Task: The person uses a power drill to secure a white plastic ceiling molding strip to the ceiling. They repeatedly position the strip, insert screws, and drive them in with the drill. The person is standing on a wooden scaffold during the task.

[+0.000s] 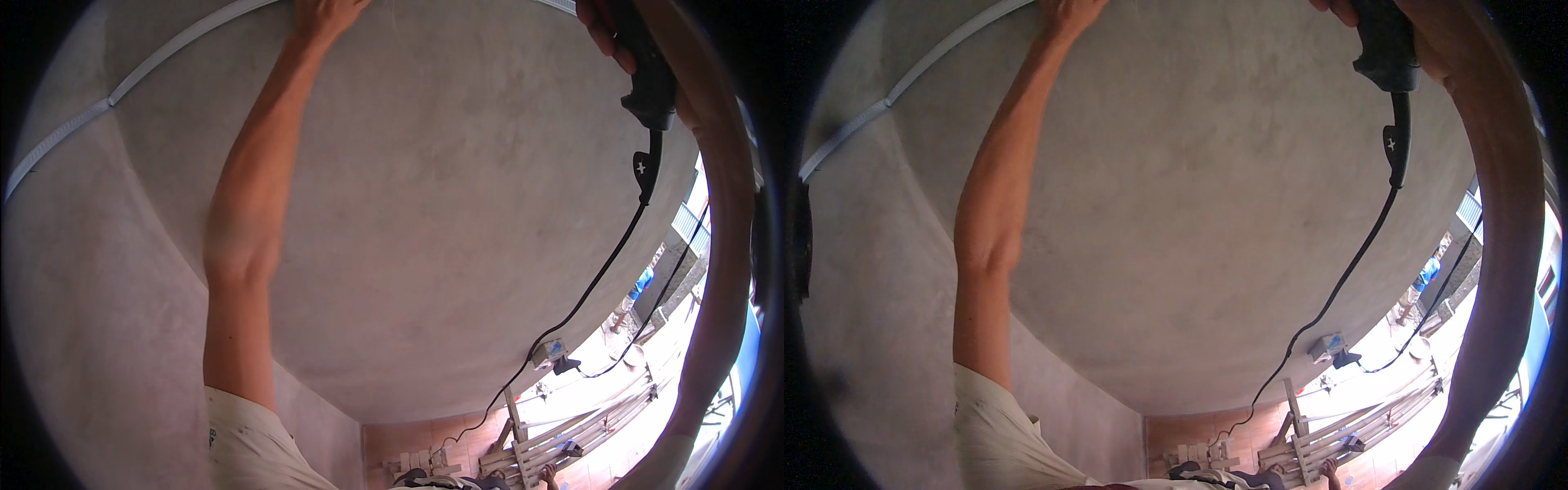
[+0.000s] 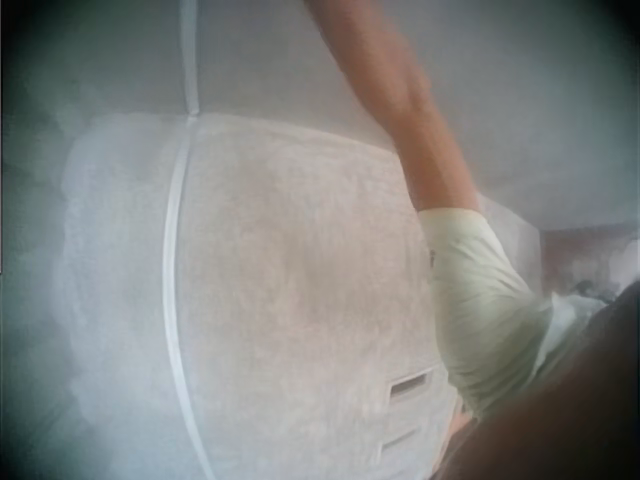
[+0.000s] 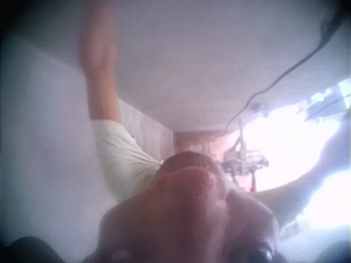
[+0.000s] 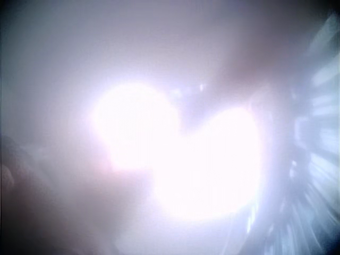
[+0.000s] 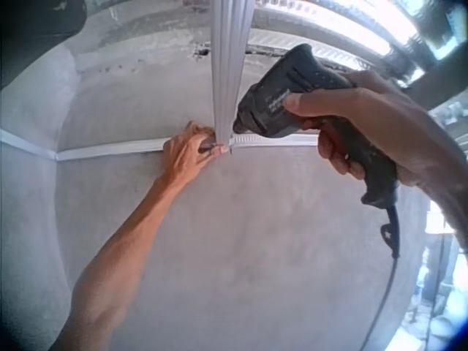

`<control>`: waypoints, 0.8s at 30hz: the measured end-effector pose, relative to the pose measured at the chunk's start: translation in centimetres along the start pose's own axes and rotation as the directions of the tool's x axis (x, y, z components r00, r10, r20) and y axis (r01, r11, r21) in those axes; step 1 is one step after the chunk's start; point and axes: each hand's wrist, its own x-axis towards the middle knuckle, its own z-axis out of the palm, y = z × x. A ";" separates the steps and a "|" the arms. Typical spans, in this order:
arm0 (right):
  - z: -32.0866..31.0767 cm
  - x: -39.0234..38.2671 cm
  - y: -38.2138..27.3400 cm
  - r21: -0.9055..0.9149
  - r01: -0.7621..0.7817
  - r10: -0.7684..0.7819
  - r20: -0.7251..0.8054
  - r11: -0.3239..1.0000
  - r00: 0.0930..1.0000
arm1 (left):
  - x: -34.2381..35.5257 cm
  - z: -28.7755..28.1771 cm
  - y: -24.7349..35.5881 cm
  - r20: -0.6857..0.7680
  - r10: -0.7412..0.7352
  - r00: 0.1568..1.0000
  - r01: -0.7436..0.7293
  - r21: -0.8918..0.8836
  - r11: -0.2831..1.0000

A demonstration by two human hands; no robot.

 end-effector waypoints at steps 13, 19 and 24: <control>-0.3 -0.3 1.1 0.110 0.048 -0.056 0.070 0.993 0.996 | -0.2 0.4 -0.5 -0.066 0.114 0.991 -0.109 0.067 0.992; -0.4 -0.2 1.7 0.148 0.011 -0.024 0.087 0.989 0.996 | -0.6 0.6 -1.1 -0.081 0.137 0.987 -0.131 0.077 0.988; -1.0 0.0 1.7 0.120 -0.004 -0.008 0.101 0.993 0.995 | -0.6 1.3 -0.1 -0.104 0.118 0.988 -0.114 0.045 0.993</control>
